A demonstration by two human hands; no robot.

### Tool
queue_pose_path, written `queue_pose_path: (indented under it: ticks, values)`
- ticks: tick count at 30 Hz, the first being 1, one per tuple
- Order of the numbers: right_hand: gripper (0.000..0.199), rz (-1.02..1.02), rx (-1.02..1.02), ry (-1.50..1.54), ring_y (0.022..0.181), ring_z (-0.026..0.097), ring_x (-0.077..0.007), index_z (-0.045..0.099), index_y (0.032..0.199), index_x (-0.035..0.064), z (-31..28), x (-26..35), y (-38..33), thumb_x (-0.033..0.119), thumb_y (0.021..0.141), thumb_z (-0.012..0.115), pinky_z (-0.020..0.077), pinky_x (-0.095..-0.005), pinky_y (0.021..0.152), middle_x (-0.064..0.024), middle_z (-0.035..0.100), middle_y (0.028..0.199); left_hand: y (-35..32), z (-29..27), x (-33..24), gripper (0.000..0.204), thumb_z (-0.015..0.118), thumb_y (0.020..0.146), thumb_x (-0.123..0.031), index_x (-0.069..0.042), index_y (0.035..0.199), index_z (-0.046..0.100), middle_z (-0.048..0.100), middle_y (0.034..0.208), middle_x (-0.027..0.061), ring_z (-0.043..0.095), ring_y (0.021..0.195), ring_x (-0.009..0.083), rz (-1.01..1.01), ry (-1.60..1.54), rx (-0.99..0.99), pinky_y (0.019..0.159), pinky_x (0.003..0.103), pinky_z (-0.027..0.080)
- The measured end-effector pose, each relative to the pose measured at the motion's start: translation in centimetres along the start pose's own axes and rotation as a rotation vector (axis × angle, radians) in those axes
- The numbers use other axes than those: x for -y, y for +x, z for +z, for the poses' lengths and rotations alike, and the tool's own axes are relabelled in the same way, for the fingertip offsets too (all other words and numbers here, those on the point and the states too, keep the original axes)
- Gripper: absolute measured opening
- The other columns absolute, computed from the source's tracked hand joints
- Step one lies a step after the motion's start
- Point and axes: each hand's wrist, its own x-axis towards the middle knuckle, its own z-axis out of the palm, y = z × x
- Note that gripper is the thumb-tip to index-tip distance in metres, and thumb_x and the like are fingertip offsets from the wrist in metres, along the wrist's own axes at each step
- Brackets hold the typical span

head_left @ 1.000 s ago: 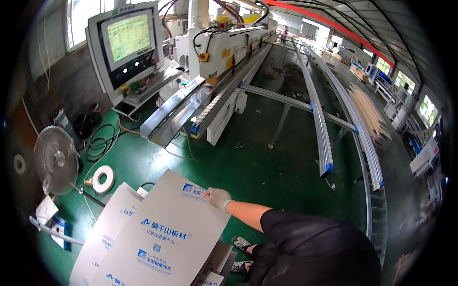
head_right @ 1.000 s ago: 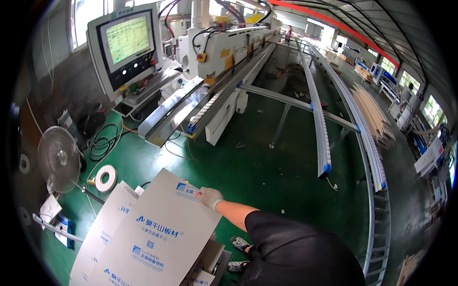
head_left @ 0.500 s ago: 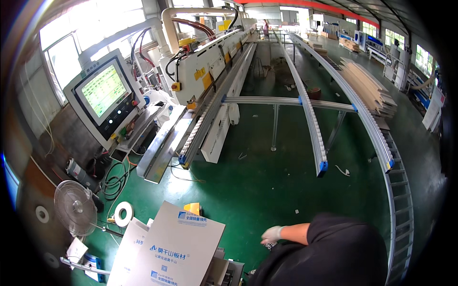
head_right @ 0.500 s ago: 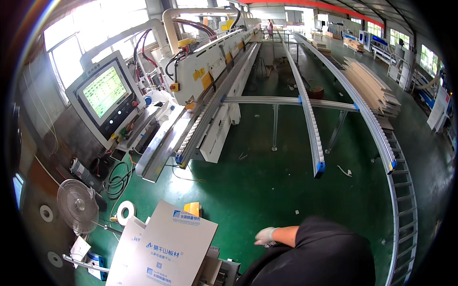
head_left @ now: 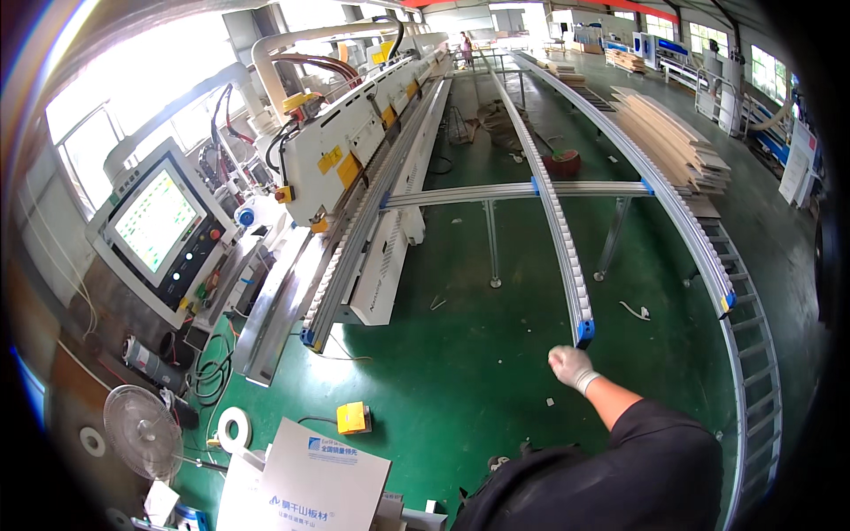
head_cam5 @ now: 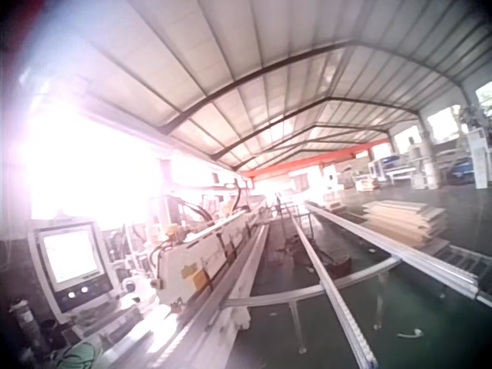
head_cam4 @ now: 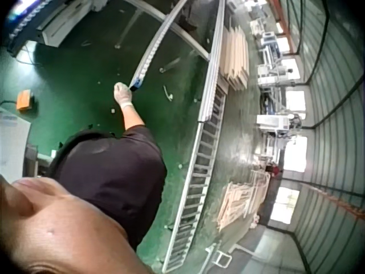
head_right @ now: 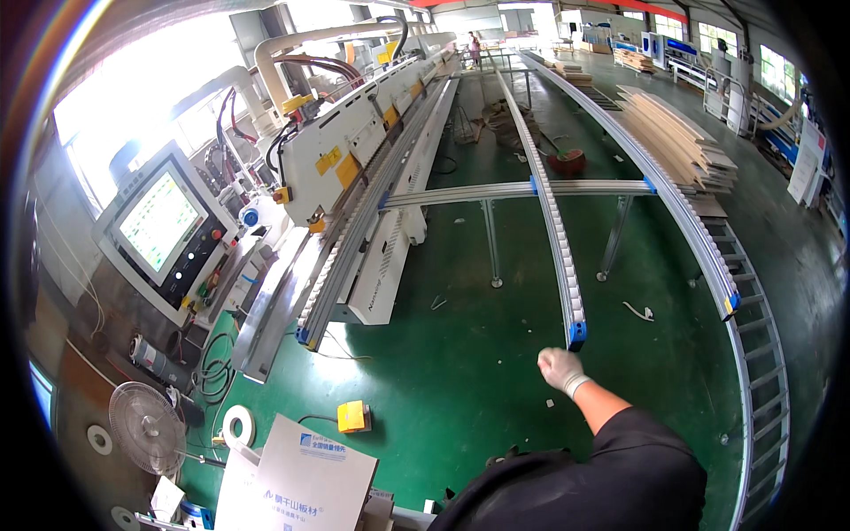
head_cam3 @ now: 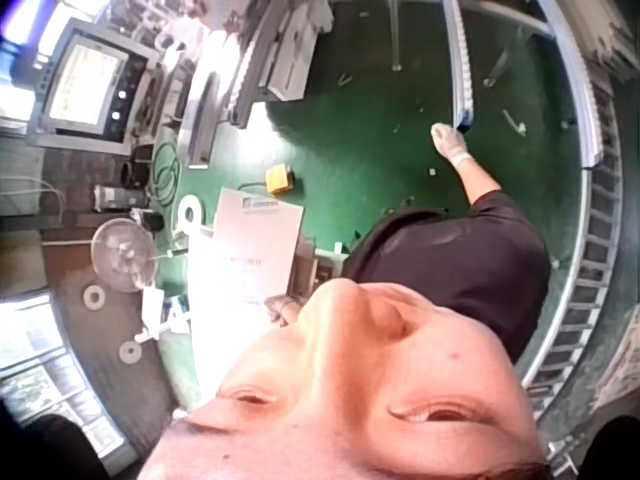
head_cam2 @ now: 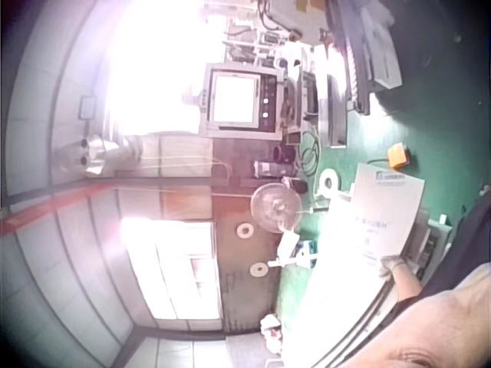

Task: The person prepares the machine by handling white strips and then feeds large white panels into an industrial edge-banding machine, interacting with a touchscreen interface between operations.

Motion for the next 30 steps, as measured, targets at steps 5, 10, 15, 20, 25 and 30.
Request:
queue_pose_path:
  ticks: [5,10,15,20,25,30]
  values:
    - [0.037,0.18,-0.535,-0.273,0.119,0.053,-0.0349,0.06,0.113,0.0082,-9.9,-2.6,5.4,0.029,0.083,0.07,0.0383,-0.0488,0.104,-0.0144,0.06,0.122,0.3,1.7,-3.7,0.056,0.042,0.1,-0.04,-0.002,0.141,0.05,0.049,0.138,0.0272,0.042,0.129,0.0432,0.005,-0.053,-0.155,0.105,0.06,0.03]
    - [0.059,0.813,-0.013,0.068,0.11,0.064,-0.0391,0.051,0.118,0.0003,-9.4,-3.3,7.6,0.039,0.079,0.072,0.0495,-0.0472,0.097,-0.0239,0.065,0.119,1.5,6.5,-0.2,0.057,0.044,0.1,-0.04,0.001,0.14,0.05,0.053,0.134,0.0279,0.049,0.125,0.0421,-0.13,-0.018,-0.376,0.102,0.058,0.038]
    - [0.04,0.783,-0.325,0.113,0.1,0.065,-0.0439,0.05,0.104,0.0046,-5.1,-4.5,7.4,0.027,0.077,0.071,0.0525,-0.0498,0.086,-0.0245,0.067,0.105,1.9,10.4,8.9,0.054,0.046,0.1,-0.035,0.004,0.138,0.051,0.06,0.125,0.0291,0.059,0.115,0.0421,0.27,0.22,-0.55,0.097,0.057,0.046]
    - [0.041,0.655,-0.501,0.09,0.102,0.063,-0.041,0.054,0.109,0.0067,-4.1,-4.8,5.8,0.025,0.077,0.072,0.0509,-0.0487,0.088,-0.0196,0.067,0.108,1.2,1.4,-0.9,0.053,0.047,0.1,-0.032,0.005,0.137,0.051,0.063,0.121,0.0297,0.064,0.111,0.0422,0.421,-0.008,-0.437,0.095,0.056,0.049]
    - [0.043,0.639,-0.557,0.153,0.099,0.065,-0.0395,0.058,0.117,0.0118,-4.8,-4.4,5.7,0.028,0.08,0.073,0.0512,-0.0483,0.086,-0.0164,0.068,0.108,2.8,-2.1,-10.8,0.053,0.048,0.099,-0.032,0.005,0.138,0.051,0.063,0.121,0.0298,0.064,0.111,0.0423,0.472,-0.162,-0.368,0.095,0.056,0.049]
    - [0.05,0.633,-0.46,0.104,0.104,0.064,-0.0378,0.055,0.124,0.0081,-5.1,-2.8,6.7,0.033,0.082,0.068,0.0513,-0.0459,0.09,-0.0178,0.067,0.112,3.4,-3.2,-15.9,0.053,0.048,0.099,-0.032,0.005,0.138,0.051,0.063,0.12,0.03,0.064,0.11,0.0424,0.558,-0.245,-0.344,0.095,0.056,0.05]
